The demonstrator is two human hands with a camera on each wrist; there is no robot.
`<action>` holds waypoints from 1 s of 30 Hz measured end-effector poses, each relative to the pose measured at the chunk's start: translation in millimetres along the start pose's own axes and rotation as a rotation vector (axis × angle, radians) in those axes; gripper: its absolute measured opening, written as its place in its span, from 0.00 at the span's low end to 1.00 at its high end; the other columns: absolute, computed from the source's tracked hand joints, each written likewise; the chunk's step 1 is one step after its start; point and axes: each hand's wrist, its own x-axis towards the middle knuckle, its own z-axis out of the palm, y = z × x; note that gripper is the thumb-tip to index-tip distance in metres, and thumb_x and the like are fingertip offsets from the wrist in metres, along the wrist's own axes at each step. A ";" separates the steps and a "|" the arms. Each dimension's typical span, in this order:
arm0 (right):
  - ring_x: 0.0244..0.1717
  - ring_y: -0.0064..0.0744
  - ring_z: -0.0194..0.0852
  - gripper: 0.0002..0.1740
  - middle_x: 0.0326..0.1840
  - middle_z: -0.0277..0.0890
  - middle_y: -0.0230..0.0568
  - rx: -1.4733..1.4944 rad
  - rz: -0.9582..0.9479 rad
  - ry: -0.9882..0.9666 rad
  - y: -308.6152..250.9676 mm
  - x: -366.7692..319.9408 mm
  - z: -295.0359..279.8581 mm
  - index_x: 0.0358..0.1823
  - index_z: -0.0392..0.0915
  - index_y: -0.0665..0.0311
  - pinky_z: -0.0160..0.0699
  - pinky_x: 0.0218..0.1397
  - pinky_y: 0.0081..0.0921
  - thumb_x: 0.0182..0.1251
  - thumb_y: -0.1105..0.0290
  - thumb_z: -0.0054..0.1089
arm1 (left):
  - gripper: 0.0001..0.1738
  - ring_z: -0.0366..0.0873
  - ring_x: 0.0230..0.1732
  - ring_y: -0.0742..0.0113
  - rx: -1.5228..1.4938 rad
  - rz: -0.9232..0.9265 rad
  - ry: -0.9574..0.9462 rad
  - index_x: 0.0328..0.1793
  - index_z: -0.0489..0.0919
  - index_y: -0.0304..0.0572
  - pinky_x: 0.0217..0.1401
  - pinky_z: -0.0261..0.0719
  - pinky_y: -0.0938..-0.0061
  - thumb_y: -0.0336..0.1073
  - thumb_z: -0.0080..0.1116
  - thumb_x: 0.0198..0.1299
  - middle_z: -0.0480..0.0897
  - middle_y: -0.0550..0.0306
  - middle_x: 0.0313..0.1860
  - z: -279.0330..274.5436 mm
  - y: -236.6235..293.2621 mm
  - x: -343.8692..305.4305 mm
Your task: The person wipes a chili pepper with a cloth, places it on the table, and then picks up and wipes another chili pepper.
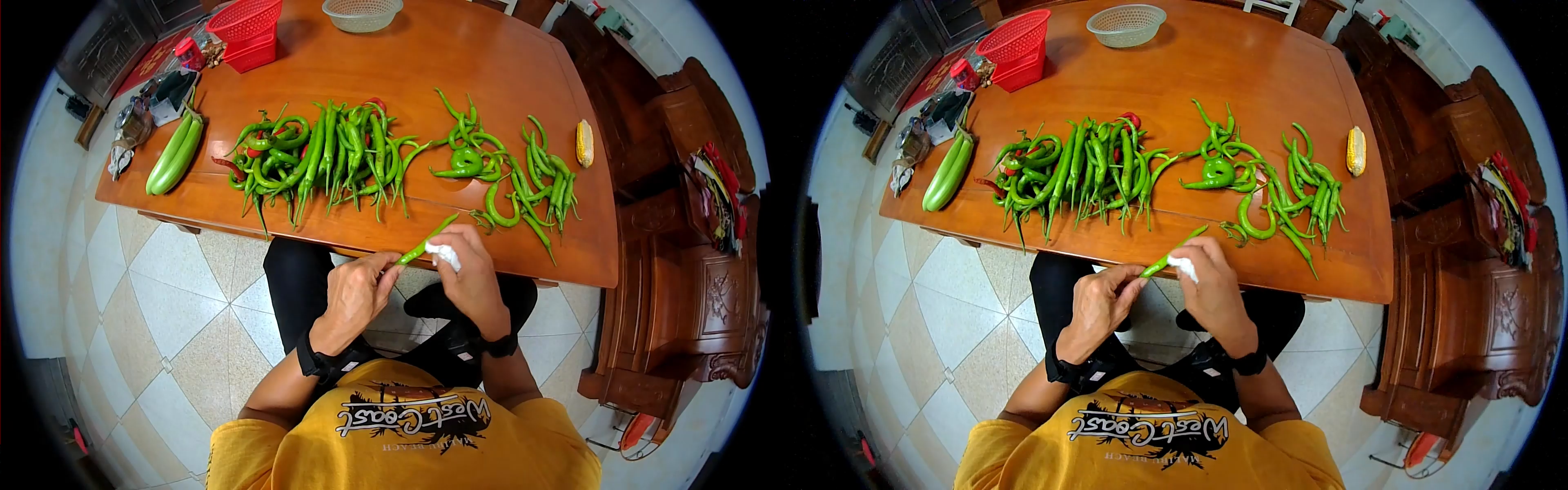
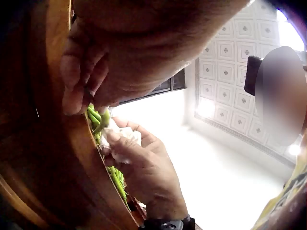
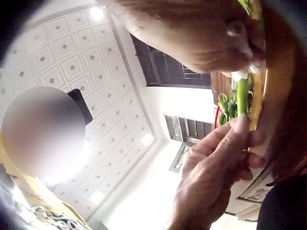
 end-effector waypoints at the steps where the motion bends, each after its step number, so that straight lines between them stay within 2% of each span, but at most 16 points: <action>1: 0.48 0.49 0.76 0.15 0.48 0.72 0.49 0.024 -0.014 -0.031 -1.6 -1.5 2.7 0.47 0.77 0.67 0.76 0.51 0.33 0.57 0.85 0.59 | 0.08 0.81 0.21 0.61 -0.001 -0.003 -0.005 0.44 0.85 0.35 0.25 0.77 0.73 0.30 0.65 0.60 0.83 0.51 0.23 0.4 0.2 0.3; 3: 0.49 0.54 0.75 0.14 0.48 0.71 0.50 0.058 -0.076 -0.063 -8.3 -2.8 7.6 0.47 0.76 0.67 0.76 0.51 0.37 0.59 0.84 0.58 | 0.08 0.80 0.19 0.65 -0.024 -0.019 -0.023 0.45 0.85 0.33 0.24 0.76 0.74 0.30 0.63 0.62 0.82 0.52 0.21 2.1 -1.8 -0.4; 5: 0.49 0.54 0.74 0.14 0.48 0.71 0.50 0.072 -0.069 -0.068 -8.6 -2.5 10.1 0.47 0.76 0.68 0.75 0.52 0.37 0.59 0.84 0.58 | 0.08 0.80 0.19 0.69 -0.066 -0.047 -0.047 0.44 0.84 0.32 0.23 0.76 0.75 0.30 0.62 0.64 0.81 0.54 0.19 6.0 -7.2 -2.7; 8: 0.50 0.55 0.74 0.14 0.47 0.72 0.51 0.046 -0.045 -0.021 -5.5 2.6 8.4 0.47 0.76 0.68 0.75 0.53 0.37 0.59 0.85 0.57 | 0.08 0.80 0.19 0.53 -0.175 -0.147 -0.067 0.41 0.85 0.36 0.24 0.74 0.66 0.34 0.64 0.61 0.80 0.46 0.20 4.7 -6.4 -4.7; 9: 0.47 0.50 0.76 0.14 0.47 0.74 0.49 0.006 -0.053 0.047 2.2 4.3 10.5 0.46 0.77 0.68 0.76 0.50 0.33 0.57 0.85 0.58 | 0.08 0.80 0.18 0.55 -0.205 -0.170 -0.088 0.41 0.84 0.35 0.23 0.74 0.67 0.33 0.64 0.61 0.80 0.47 0.19 4.7 -7.5 -5.7; 11: 0.47 0.50 0.76 0.14 0.47 0.74 0.49 -0.066 -0.068 0.104 11.9 8.2 9.7 0.46 0.77 0.68 0.76 0.50 0.34 0.58 0.84 0.58 | 0.08 0.79 0.17 0.59 -0.268 -0.216 -0.129 0.41 0.84 0.34 0.22 0.74 0.68 0.33 0.64 0.61 0.79 0.48 0.18 5.9 -10.3 -7.0; 14: 0.48 0.49 0.76 0.13 0.46 0.73 0.49 -0.017 -0.025 0.076 6.2 8.6 8.3 0.46 0.77 0.68 0.75 0.51 0.34 0.59 0.83 0.59 | 0.08 0.80 0.17 0.67 -0.316 -0.271 -0.181 0.41 0.84 0.33 0.22 0.75 0.73 0.31 0.62 0.62 0.80 0.51 0.16 3.2 -6.6 -6.2; 17: 0.51 0.53 0.74 0.14 0.50 0.71 0.51 0.081 -0.105 -0.084 -4.7 -0.3 16.0 0.48 0.75 0.69 0.75 0.54 0.36 0.59 0.84 0.58 | 0.08 0.82 0.18 0.70 -0.424 -0.309 -0.225 0.41 0.83 0.31 0.24 0.77 0.76 0.31 0.60 0.62 0.81 0.54 0.17 4.9 -6.2 -5.4; 19: 0.49 0.53 0.75 0.16 0.50 0.71 0.51 0.116 -0.116 -0.164 -8.0 -4.8 21.4 0.48 0.75 0.68 0.75 0.53 0.35 0.58 0.85 0.58 | 0.08 0.82 0.19 0.71 -0.417 -0.303 -0.255 0.41 0.83 0.31 0.25 0.78 0.77 0.30 0.59 0.62 0.81 0.55 0.18 4.0 -6.6 -4.7; 23: 0.48 0.54 0.75 0.15 0.48 0.71 0.51 0.050 -0.107 -0.061 -1.5 2.7 16.5 0.46 0.75 0.69 0.76 0.50 0.35 0.58 0.86 0.57 | 0.08 0.78 0.22 0.80 -0.439 -0.362 -0.303 0.40 0.82 0.29 0.25 0.77 0.83 0.29 0.59 0.66 0.82 0.60 0.23 0.5 -3.8 -4.0; 27: 0.47 0.50 0.76 0.12 0.46 0.73 0.50 -0.048 -0.045 0.056 12.7 12.1 6.7 0.44 0.77 0.69 0.76 0.51 0.34 0.58 0.85 0.58 | 0.07 0.78 0.22 0.81 -0.453 -0.386 -0.305 0.39 0.82 0.29 0.25 0.78 0.83 0.29 0.59 0.65 0.82 0.60 0.23 0.2 -3.4 -4.8; 30: 0.46 0.54 0.76 0.11 0.45 0.73 0.52 -0.113 -0.037 0.100 25.4 15.5 -1.2 0.44 0.76 0.70 0.76 0.49 0.36 0.60 0.84 0.57 | 0.07 0.78 0.22 0.81 -0.453 -0.393 -0.306 0.38 0.82 0.29 0.25 0.78 0.83 0.29 0.60 0.65 0.82 0.60 0.22 -0.6 -3.1 -5.4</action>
